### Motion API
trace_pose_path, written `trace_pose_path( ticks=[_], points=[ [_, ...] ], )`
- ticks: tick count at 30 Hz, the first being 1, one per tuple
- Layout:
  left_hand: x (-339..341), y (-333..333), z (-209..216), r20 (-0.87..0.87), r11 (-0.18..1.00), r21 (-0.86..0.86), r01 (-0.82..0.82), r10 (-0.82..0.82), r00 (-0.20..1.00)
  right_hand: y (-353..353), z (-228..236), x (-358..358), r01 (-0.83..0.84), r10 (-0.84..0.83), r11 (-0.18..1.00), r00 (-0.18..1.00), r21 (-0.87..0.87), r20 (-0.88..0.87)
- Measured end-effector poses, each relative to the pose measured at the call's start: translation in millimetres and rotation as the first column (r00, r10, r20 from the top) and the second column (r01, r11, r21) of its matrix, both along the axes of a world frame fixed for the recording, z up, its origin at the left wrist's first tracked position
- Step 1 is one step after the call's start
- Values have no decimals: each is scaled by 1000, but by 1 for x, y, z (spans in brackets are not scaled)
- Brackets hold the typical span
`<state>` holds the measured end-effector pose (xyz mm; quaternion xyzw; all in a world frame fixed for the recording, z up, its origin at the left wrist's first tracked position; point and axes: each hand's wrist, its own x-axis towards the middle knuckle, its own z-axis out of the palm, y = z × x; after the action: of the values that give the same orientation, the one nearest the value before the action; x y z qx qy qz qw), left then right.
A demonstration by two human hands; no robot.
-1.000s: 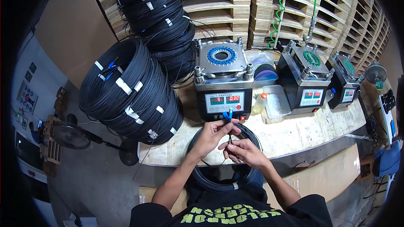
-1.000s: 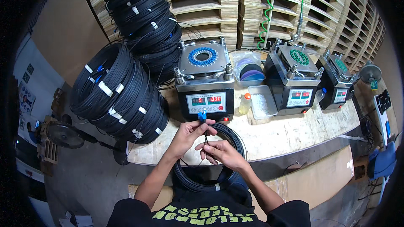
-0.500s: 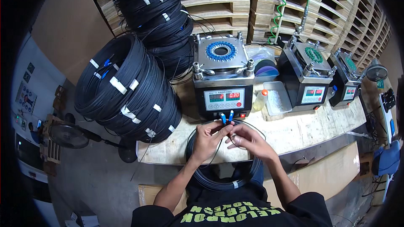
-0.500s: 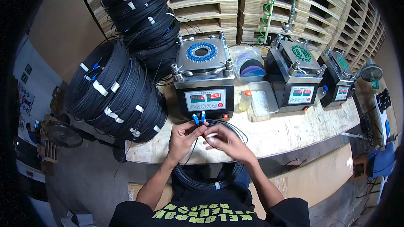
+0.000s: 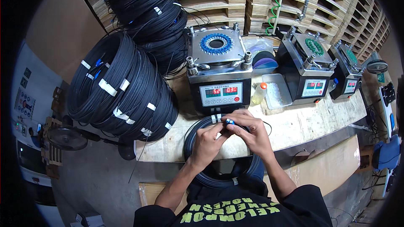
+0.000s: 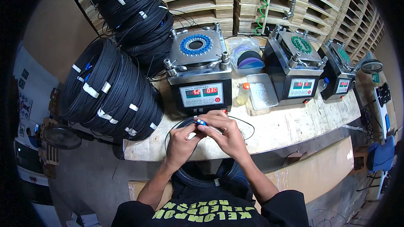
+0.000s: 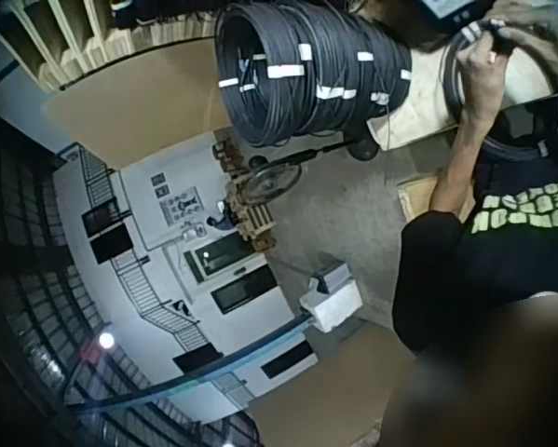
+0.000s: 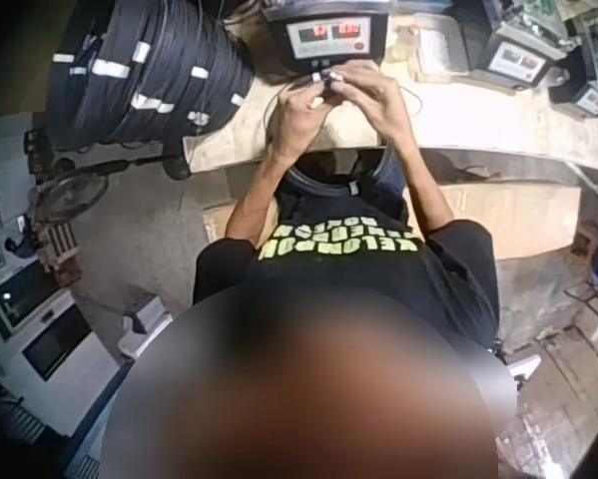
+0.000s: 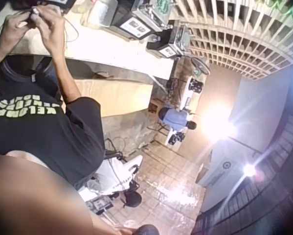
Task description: The recorder prepares and seats fiber optic cable connectors into a polishing machine at a factory workstation.
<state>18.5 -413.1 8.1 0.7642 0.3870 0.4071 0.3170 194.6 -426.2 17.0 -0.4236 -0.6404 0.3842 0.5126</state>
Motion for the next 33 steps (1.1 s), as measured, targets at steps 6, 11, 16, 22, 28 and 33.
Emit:
trace_pose_path(
  ticks=[6,11,16,22,28,33],
  points=[
    [3,0,0,-146,991,129,-38,57,988,1,-10,1,5,-5,1000,997,5,-80],
    [3,3,-9,389,877,-355,323,-176,904,-2,-17,-3,-78,25,990,920,-120,-390],
    [-3,8,-1,484,792,-392,468,-255,837,-7,-15,0,-169,78,970,894,-172,-441],
    [-7,4,10,117,947,-166,275,-258,959,-2,-16,8,-206,112,960,904,-190,-412],
    [-9,3,13,93,954,-133,267,-256,962,1,-11,14,-87,72,992,984,-87,-165],
    [-11,2,0,99,962,-121,246,-235,967,-4,-13,10,-54,9,986,961,-155,-277]
  ],
)
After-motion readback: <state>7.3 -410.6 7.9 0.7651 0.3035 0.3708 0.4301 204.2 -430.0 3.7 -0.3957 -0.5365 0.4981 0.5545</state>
